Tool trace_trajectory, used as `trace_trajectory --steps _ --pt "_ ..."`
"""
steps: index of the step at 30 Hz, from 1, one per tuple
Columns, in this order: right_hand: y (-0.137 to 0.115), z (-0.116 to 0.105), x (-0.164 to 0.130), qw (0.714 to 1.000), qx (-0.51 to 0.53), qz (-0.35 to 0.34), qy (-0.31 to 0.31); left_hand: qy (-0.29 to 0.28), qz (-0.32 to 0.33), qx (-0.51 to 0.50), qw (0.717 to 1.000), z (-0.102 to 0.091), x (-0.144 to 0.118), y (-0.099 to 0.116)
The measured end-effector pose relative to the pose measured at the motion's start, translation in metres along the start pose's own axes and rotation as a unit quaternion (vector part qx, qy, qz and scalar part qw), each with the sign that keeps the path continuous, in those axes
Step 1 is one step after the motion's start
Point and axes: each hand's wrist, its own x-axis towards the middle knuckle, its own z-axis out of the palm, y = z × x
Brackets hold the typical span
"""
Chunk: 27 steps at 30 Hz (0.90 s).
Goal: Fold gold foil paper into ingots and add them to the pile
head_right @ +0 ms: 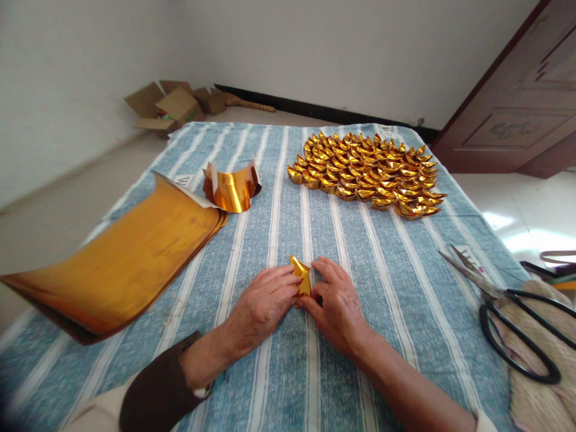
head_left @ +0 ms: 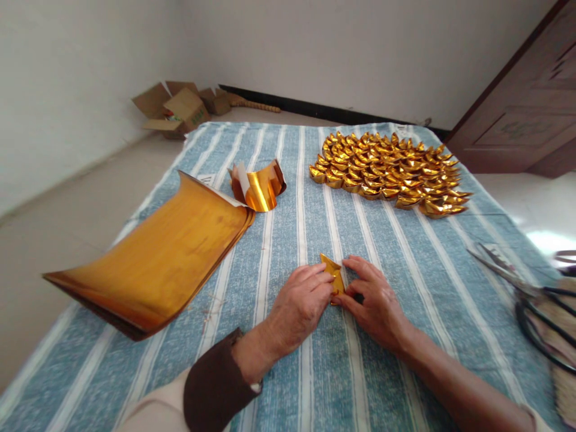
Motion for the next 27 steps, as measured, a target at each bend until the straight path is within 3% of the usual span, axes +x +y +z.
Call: trace_trajectory --steps 9,27 --pt "-0.0029 -0.0010 0.0007 1.000 -0.013 -0.005 0.002 -0.005 -0.074 -0.079 0.994 -0.0018 0.0017 -0.0026" --pt "-0.0033 -0.0006 0.0021 1.000 -0.025 -0.004 -0.005 0.008 -0.105 -0.091 0.990 0.0000 0.0006 -0.0020"
